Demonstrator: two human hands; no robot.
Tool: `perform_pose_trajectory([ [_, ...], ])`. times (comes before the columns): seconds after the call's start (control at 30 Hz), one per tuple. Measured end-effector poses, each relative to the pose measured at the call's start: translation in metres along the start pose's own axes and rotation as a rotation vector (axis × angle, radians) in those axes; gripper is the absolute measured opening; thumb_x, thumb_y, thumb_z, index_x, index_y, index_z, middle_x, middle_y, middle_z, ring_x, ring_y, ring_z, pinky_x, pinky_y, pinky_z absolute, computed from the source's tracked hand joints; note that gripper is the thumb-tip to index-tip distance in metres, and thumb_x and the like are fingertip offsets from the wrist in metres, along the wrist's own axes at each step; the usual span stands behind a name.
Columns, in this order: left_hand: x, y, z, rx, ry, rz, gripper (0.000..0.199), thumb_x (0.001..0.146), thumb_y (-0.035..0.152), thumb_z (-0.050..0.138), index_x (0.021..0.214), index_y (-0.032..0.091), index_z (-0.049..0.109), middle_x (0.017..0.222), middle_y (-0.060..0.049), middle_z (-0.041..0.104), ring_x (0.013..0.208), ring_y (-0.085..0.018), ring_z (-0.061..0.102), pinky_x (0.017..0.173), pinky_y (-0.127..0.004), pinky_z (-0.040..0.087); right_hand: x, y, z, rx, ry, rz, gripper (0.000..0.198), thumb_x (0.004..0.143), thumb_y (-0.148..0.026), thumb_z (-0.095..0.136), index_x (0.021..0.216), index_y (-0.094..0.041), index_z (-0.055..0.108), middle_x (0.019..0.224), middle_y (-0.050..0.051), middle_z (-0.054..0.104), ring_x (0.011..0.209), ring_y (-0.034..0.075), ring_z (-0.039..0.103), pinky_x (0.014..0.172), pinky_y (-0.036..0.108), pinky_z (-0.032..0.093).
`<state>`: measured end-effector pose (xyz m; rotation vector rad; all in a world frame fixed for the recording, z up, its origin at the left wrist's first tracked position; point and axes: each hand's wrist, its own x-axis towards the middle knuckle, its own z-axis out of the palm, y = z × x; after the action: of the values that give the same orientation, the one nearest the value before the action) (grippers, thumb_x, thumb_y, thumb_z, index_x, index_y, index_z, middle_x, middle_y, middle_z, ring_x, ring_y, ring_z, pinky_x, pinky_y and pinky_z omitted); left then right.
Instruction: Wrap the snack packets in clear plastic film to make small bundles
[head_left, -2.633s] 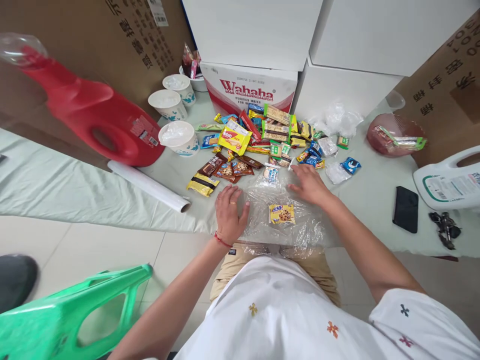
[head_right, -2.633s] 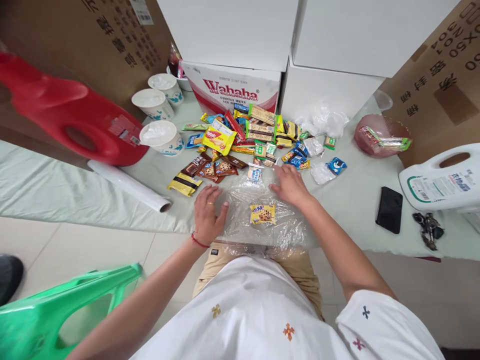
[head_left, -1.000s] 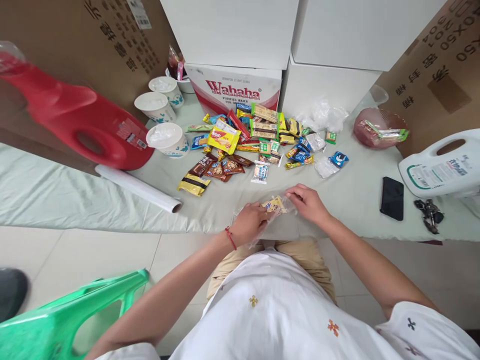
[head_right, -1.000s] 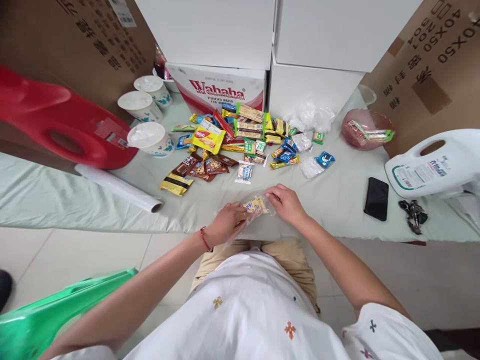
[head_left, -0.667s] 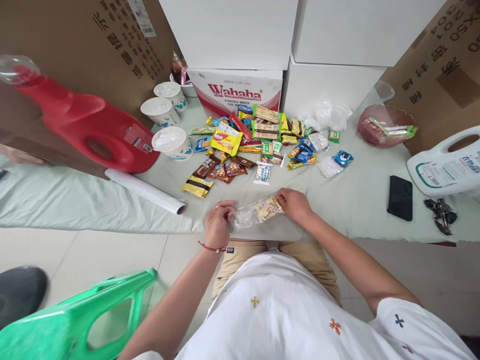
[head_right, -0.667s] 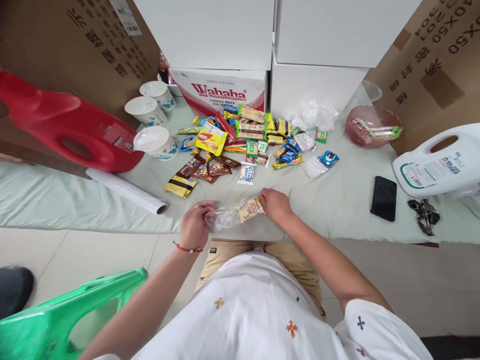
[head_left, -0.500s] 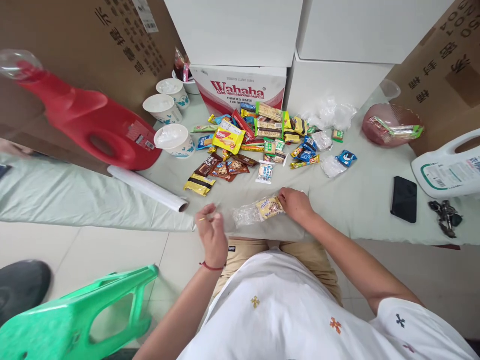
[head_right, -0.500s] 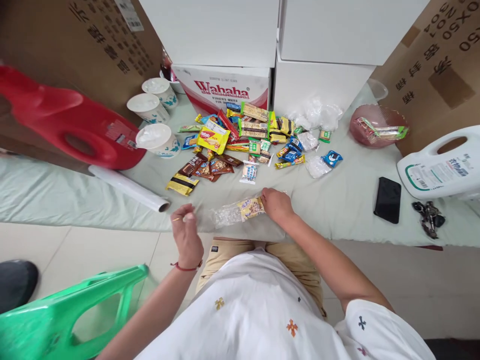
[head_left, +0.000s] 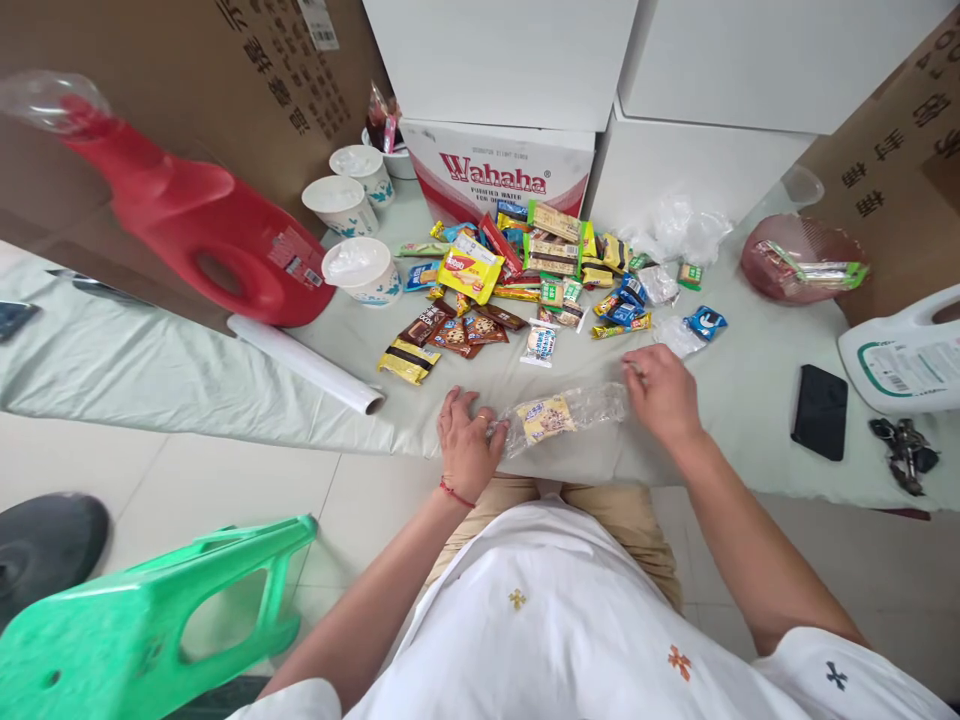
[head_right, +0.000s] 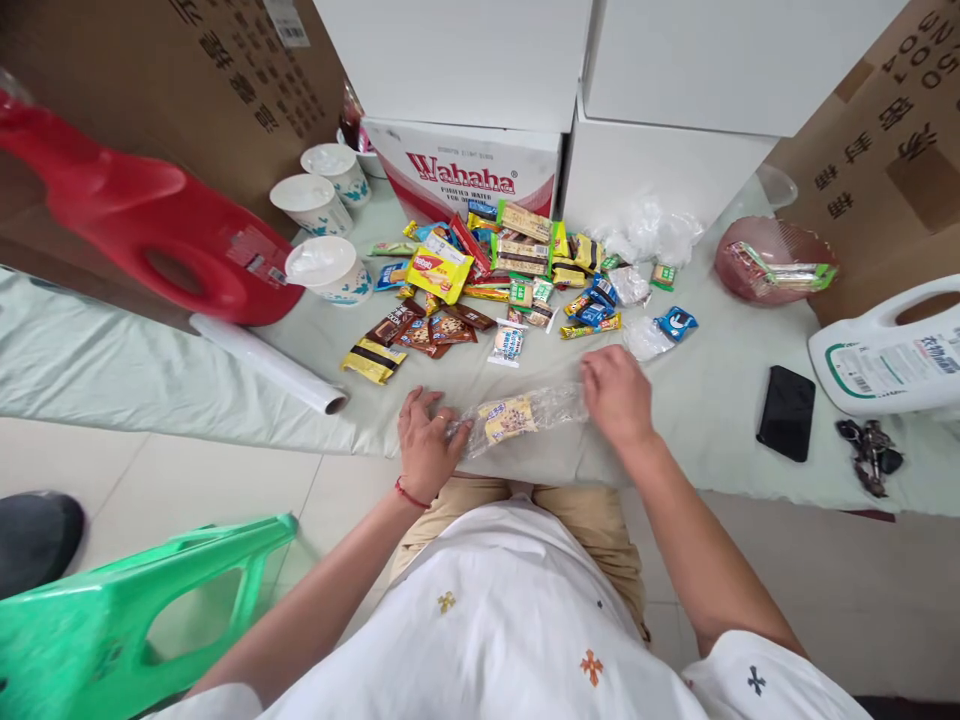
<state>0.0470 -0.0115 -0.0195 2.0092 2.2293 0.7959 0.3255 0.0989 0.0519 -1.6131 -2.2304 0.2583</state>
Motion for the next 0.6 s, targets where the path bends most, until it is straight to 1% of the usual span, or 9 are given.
perform_pose_trajectory([
  [0.07,0.004,0.000,-0.005,-0.077,-0.044,-0.025,0.016,0.090,0.034,0.061,0.082,0.021,0.066,0.115,-0.014,0.067,0.120,-0.033,0.059,0.098,-0.048,0.049,-0.011,-0.031,0.007,0.105,-0.132,-0.167,0.031,0.102,-0.032,0.050,0.124,-0.025,0.070,0.124,0.009,0.063,0.105,0.023,0.063,0.088,0.032,0.053],
  [0.13,0.010,0.002,-0.013,-0.151,-0.146,-0.135,0.014,0.088,0.034,0.061,0.080,0.022,0.063,0.086,-0.009,0.068,0.088,-0.027,0.065,0.080,-0.039,0.050,-0.019,-0.056,0.022,0.145,-0.321,-0.255,0.034,0.101,-0.034,0.055,0.133,-0.029,0.067,0.125,0.008,0.061,0.100,0.020,0.064,0.083,0.030,0.053],
  [0.2,0.018,0.006,-0.023,-0.242,-0.255,-0.296,0.017,0.084,0.037,0.063,0.075,0.023,0.059,0.063,-0.001,0.058,0.065,-0.021,0.059,0.064,-0.032,0.044,-0.023,-0.070,0.038,0.139,-0.429,-0.232,0.037,0.100,-0.035,0.058,0.136,-0.030,0.065,0.122,0.008,0.058,0.097,0.020,0.064,0.081,0.030,0.053],
  [0.27,0.027,0.015,-0.031,-0.453,-0.351,-0.459,0.025,0.081,0.041,0.067,0.070,0.023,0.053,0.054,0.003,0.051,0.053,-0.017,0.053,0.055,-0.028,0.038,-0.024,-0.073,0.051,0.156,-0.457,-0.184,0.038,0.099,-0.035,0.061,0.136,-0.030,0.066,0.121,0.008,0.056,0.095,0.019,0.064,0.083,0.031,0.053],
  [0.37,0.040,0.037,-0.033,-0.935,-0.500,-0.649,0.027,0.079,0.044,0.066,0.073,0.022,0.052,0.056,0.003,0.056,0.050,-0.014,0.054,0.049,-0.024,0.037,-0.023,-0.068,0.060,0.270,-0.444,-0.163,0.039,0.096,-0.032,0.065,0.134,-0.027,0.066,0.119,0.008,0.054,0.096,0.018,0.063,0.087,0.030,0.052],
  [0.43,0.044,0.052,-0.026,-1.075,-0.571,-0.681,0.022,0.083,0.043,0.061,0.082,0.020,0.059,0.064,-0.001,0.065,0.053,-0.015,0.059,0.048,-0.024,0.038,-0.022,-0.063,0.061,0.374,-0.419,-0.164,0.042,0.093,-0.028,0.066,0.135,-0.021,0.065,0.116,0.009,0.056,0.097,0.019,0.062,0.088,0.031,0.051],
  [0.5,0.044,0.062,-0.019,-0.964,-0.572,-0.595,0.021,0.087,0.034,0.054,0.092,0.018,0.067,0.075,-0.005,0.073,0.063,-0.018,0.066,0.053,-0.027,0.045,-0.020,-0.055,0.058,0.473,-0.422,-0.171,0.046,0.092,-0.024,0.066,0.137,-0.018,0.062,0.111,0.009,0.058,0.092,0.018,0.061,0.085,0.030,0.052],
  [0.57,0.042,0.067,-0.014,-0.738,-0.532,-0.424,0.030,0.088,0.023,0.048,0.103,0.018,0.073,0.093,-0.008,0.079,0.084,-0.021,0.072,0.072,-0.031,0.055,-0.017,-0.044,0.051,0.526,-0.413,-0.154,0.042,0.094,-0.020,0.058,0.136,-0.020,0.063,0.107,0.007,0.061,0.082,0.016,0.060,0.080,0.030,0.052],
  [0.6,0.041,0.069,-0.013,-0.626,-0.523,-0.334,0.035,0.089,0.019,0.046,0.109,0.018,0.075,0.104,-0.009,0.079,0.096,-0.023,0.073,0.084,-0.033,0.055,-0.016,-0.037,0.047,0.513,-0.375,-0.132,0.040,0.095,-0.019,0.054,0.134,-0.021,0.064,0.108,0.007,0.062,0.080,0.016,0.059,0.080,0.030,0.051],
])
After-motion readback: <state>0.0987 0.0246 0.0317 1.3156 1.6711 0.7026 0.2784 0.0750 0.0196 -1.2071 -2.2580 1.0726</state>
